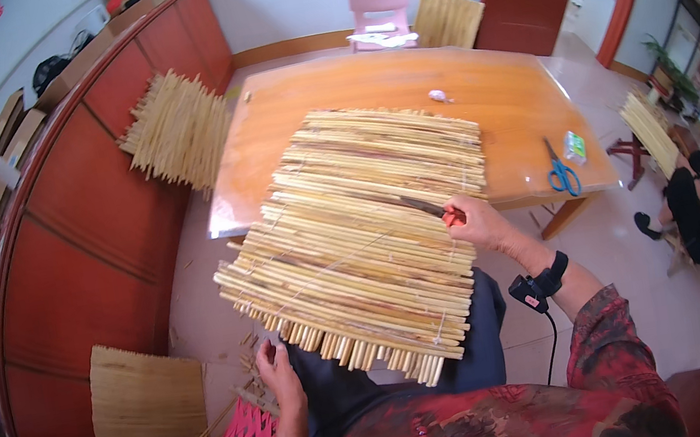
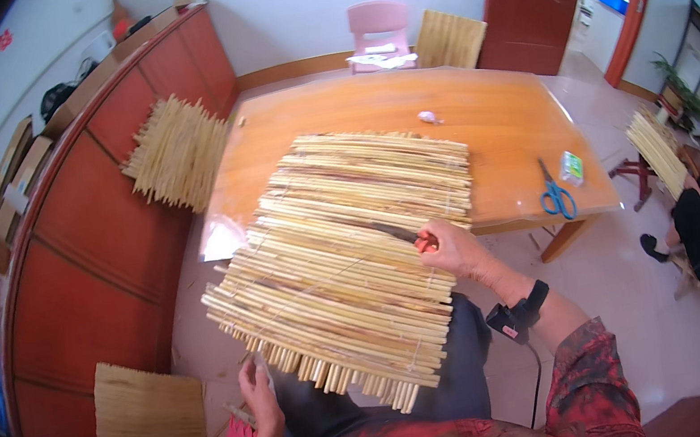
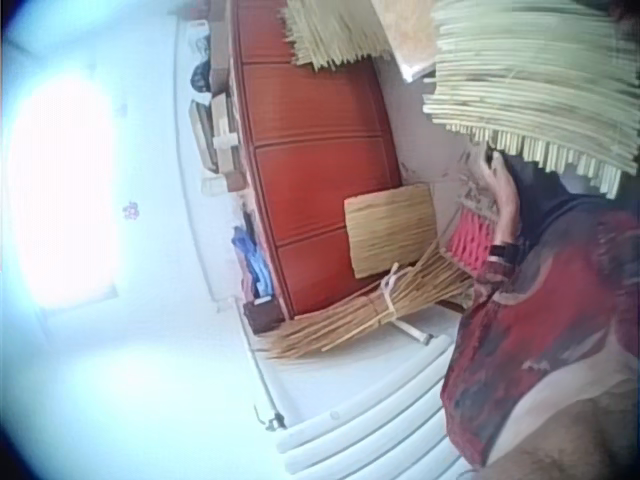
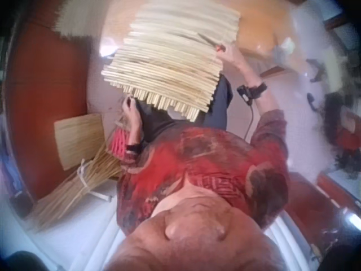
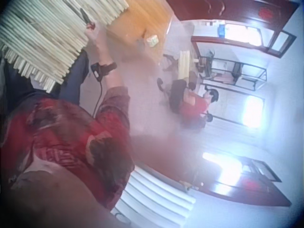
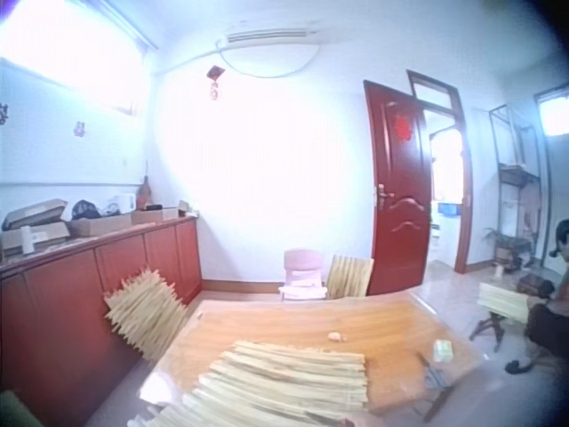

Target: The person weaves together lengths of straw using white string to create a mat, using scissors to trim the ends of the straw and the string as they progress.

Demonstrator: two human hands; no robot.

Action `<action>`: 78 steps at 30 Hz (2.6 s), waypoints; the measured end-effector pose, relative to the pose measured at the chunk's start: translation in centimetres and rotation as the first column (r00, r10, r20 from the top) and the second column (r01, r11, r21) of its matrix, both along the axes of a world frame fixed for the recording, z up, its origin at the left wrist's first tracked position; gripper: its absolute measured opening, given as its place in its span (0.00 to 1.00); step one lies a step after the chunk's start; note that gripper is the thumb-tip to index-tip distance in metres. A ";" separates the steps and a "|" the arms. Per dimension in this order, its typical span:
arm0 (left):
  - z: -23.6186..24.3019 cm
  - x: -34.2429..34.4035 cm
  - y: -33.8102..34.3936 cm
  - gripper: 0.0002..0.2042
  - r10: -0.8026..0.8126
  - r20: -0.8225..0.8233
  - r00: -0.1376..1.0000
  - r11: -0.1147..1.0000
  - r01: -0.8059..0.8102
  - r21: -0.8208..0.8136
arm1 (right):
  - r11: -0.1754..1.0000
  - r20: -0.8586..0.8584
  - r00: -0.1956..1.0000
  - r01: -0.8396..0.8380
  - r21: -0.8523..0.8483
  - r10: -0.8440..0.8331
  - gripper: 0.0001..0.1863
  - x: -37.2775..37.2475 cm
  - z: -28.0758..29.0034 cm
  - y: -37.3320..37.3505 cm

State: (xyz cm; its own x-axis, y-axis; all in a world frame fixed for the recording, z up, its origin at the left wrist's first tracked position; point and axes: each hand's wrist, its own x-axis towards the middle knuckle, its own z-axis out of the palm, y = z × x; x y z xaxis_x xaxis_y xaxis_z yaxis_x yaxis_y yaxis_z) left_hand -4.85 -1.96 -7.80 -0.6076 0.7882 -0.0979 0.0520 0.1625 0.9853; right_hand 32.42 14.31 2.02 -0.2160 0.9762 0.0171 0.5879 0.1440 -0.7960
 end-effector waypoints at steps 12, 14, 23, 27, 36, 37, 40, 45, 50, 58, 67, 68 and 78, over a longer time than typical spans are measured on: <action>-1.4 1.1 0.1 0.12 -0.134 -0.592 0.795 0.991 0.116 -0.068 | 0.712 0.304 0.645 0.620 0.329 -0.701 0.13 13.1 -4.2 6.0; -0.4 1.6 0.2 0.13 -0.179 -0.567 0.804 0.984 0.136 -0.117 | 0.699 0.378 0.588 0.600 0.388 -0.715 0.14 13.7 -5.3 7.1; -0.4 1.4 0.3 0.13 -0.189 -0.527 0.828 0.980 0.126 -0.153 | 0.700 0.503 0.487 0.468 0.539 -0.714 0.15 12.6 -6.0 6.9; -1.2 1.4 0.8 0.14 -0.194 -0.454 0.870 0.981 0.170 -0.093 | 0.712 0.275 0.759 0.328 0.621 -0.590 0.13 10.5 -4.3 3.4; -1.8 -1.5 0.5 0.12 0.030 -0.281 0.959 0.952 0.058 0.300 | 0.886 0.133 0.990 -0.020 0.464 -0.048 0.09 -3.1 -1.8 -14.0; 1.7 -0.6 0.6 0.12 0.024 -0.459 0.888 0.960 0.108 0.258 | 0.906 0.192 0.979 -0.147 0.397 0.074 0.10 -3.8 -1.8 -14.2; 5.4 -0.2 2.2 0.13 -0.097 -0.709 0.699 0.951 0.276 0.142 | 0.866 0.346 0.841 -0.482 0.130 0.416 0.13 -6.8 0.5 -13.1; 4.8 0.7 6.5 0.16 -0.188 -0.859 0.475 0.936 0.353 -0.010 | 0.797 0.471 0.754 -0.583 0.160 0.458 0.10 -14.9 3.2 -8.2; 5.3 -0.1 5.8 0.09 -0.116 -0.887 0.446 0.917 0.391 0.077 | 0.746 0.315 0.846 -0.530 0.403 0.430 0.12 -21.7 -3.3 -3.8; 4.6 2.1 5.8 0.06 -0.145 -0.792 0.593 0.862 0.468 0.192 | 0.912 -0.006 0.992 -0.110 0.395 0.122 0.17 -18.7 -5.8 -4.3; 4.4 1.0 4.5 0.06 -0.183 -0.578 0.796 0.907 0.363 0.212 | 0.731 0.400 0.892 -0.414 0.542 0.209 0.08 -22.4 -2.7 -4.6; 4.2 1.2 4.4 0.06 -0.134 -0.547 0.827 0.914 0.316 0.253 | 0.681 0.521 0.823 -0.516 0.519 0.226 0.06 -22.5 -2.7 -4.5; 3.5 1.2 3.7 0.20 -0.226 -0.904 0.363 0.924 0.374 -0.081 | 0.649 0.565 0.797 -0.549 0.527 0.215 0.06 -22.6 -3.1 -4.9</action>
